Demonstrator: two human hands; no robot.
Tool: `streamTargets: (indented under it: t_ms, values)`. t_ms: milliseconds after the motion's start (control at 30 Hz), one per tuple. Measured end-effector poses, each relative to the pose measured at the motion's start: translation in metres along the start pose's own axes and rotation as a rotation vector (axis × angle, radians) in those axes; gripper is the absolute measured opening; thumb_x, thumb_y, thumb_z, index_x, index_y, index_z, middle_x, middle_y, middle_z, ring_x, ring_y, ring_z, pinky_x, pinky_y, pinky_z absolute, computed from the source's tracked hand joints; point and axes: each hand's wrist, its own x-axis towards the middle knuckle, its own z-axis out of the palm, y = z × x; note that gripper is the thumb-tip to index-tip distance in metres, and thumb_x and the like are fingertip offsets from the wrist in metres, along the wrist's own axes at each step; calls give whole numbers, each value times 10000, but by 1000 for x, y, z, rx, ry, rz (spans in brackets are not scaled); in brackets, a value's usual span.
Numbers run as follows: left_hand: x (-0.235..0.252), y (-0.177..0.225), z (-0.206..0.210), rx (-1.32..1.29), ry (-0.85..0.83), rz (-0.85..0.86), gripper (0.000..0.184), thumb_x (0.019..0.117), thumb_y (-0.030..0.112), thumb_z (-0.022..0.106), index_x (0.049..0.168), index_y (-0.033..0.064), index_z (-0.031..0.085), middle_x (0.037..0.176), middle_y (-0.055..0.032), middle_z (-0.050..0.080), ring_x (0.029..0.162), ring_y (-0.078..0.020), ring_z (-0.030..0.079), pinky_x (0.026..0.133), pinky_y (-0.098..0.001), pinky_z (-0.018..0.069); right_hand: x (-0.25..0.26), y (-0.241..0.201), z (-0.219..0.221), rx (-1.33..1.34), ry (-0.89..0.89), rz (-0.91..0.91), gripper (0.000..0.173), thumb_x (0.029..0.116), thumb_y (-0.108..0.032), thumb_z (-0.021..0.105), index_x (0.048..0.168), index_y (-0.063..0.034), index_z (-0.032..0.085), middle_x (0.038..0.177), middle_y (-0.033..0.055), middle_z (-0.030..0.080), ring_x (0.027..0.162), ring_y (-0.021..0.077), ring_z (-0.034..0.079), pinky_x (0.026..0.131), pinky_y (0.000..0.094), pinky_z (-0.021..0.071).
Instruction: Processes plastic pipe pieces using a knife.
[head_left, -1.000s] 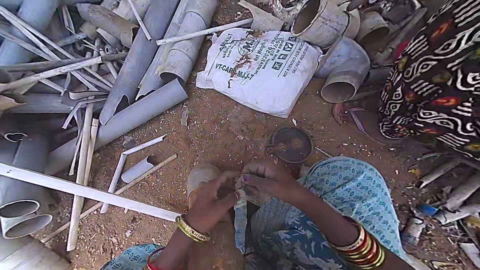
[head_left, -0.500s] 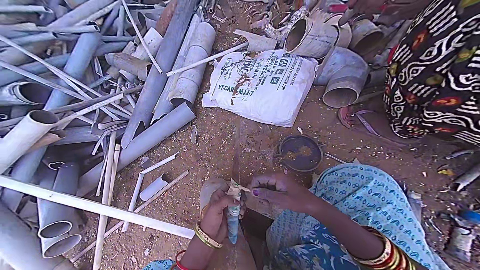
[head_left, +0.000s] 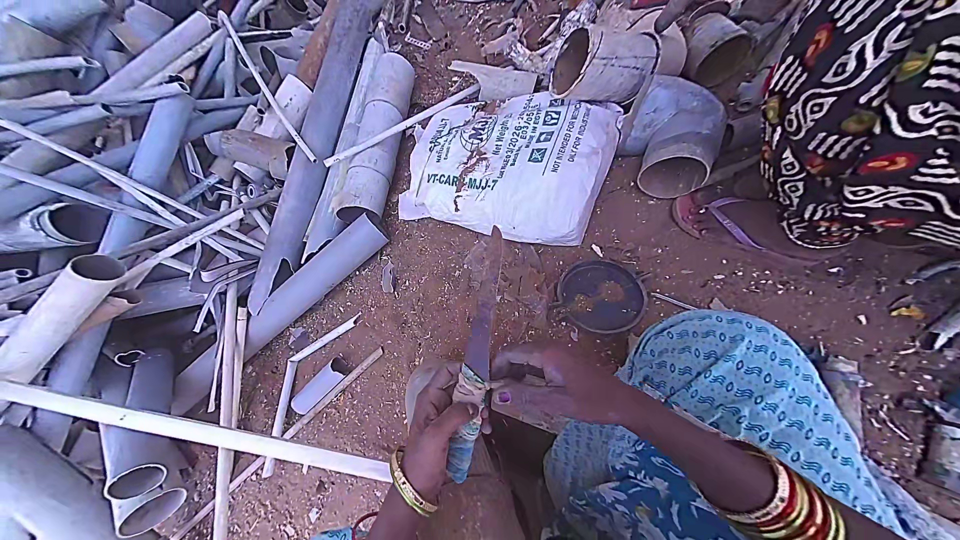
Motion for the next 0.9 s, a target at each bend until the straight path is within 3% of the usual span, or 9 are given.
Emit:
streamTargets:
  t_ms: [100, 200, 333, 467, 567, 700, 833, 900]
  values:
    - [-1, 0, 2, -17, -20, 1, 246, 928, 44, 439, 1140, 73, 560, 839, 52, 709, 619, -26, 661, 559, -192, 572, 0, 5, 6, -88, -6, -51, 230, 987, -135, 610, 939, 77, 685, 791, 83, 642, 715, 2, 531, 674, 152, 416]
    - [-3, -1, 0, -121, -71, -45, 201, 999, 119, 422, 1150, 77, 548, 782, 10, 721, 598, -74, 690, 541, -219, 589, 0, 6, 10, -106, -21, -86, 255, 1006, -129, 572, 856, 64, 646, 690, 46, 562, 625, -11, 458, 593, 140, 359]
    - [-5, 7, -2, -238, -81, -116, 234, 924, 81, 485, 1154, 79, 525, 738, 2, 712, 546, -63, 677, 482, -192, 564, 1, 6, 11, -120, -35, -112, 297, 1023, -138, 542, 828, 64, 639, 636, 30, 513, 574, -9, 421, 550, 140, 331]
    - [-7, 10, -2, -264, -67, -80, 298, 865, 60, 644, 1143, 100, 543, 710, 40, 698, 519, -24, 644, 469, -161, 533, 3, 4, 15, -214, 13, -217, 316, 1017, -131, 533, 776, 58, 614, 598, 53, 470, 545, 58, 403, 523, 196, 311]
    - [-7, 12, 3, -234, 26, -46, 312, 835, -23, 544, 1131, 74, 546, 673, 34, 692, 489, -24, 630, 448, -162, 524, 6, 0, 17, -302, 38, -288, 317, 1001, -117, 529, 736, 44, 594, 566, 81, 450, 518, 138, 416, 514, 269, 320]
    - [-5, 17, 10, -169, 139, -25, 315, 835, -82, 450, 1113, 37, 538, 648, 9, 689, 471, -38, 631, 433, -173, 527, 7, -3, 20, -312, 47, -290, 298, 996, -97, 523, 737, 36, 588, 562, 87, 448, 512, 156, 430, 508, 282, 330]
    - [-5, 18, 11, 52, 155, 72, 362, 831, -109, 457, 1155, 38, 528, 689, 59, 704, 491, -10, 629, 441, -164, 527, 6, -4, 23, -240, 48, -257, 310, 999, -93, 518, 730, 47, 581, 558, 69, 427, 509, 117, 392, 507, 256, 298]
    - [-4, 16, 11, 180, 158, 141, 392, 816, -113, 489, 1177, 35, 524, 721, 90, 715, 515, 2, 637, 454, -167, 534, 5, -4, 24, -162, 44, -220, 314, 1006, -94, 510, 735, 47, 579, 564, 42, 429, 510, 55, 385, 503, 199, 294]
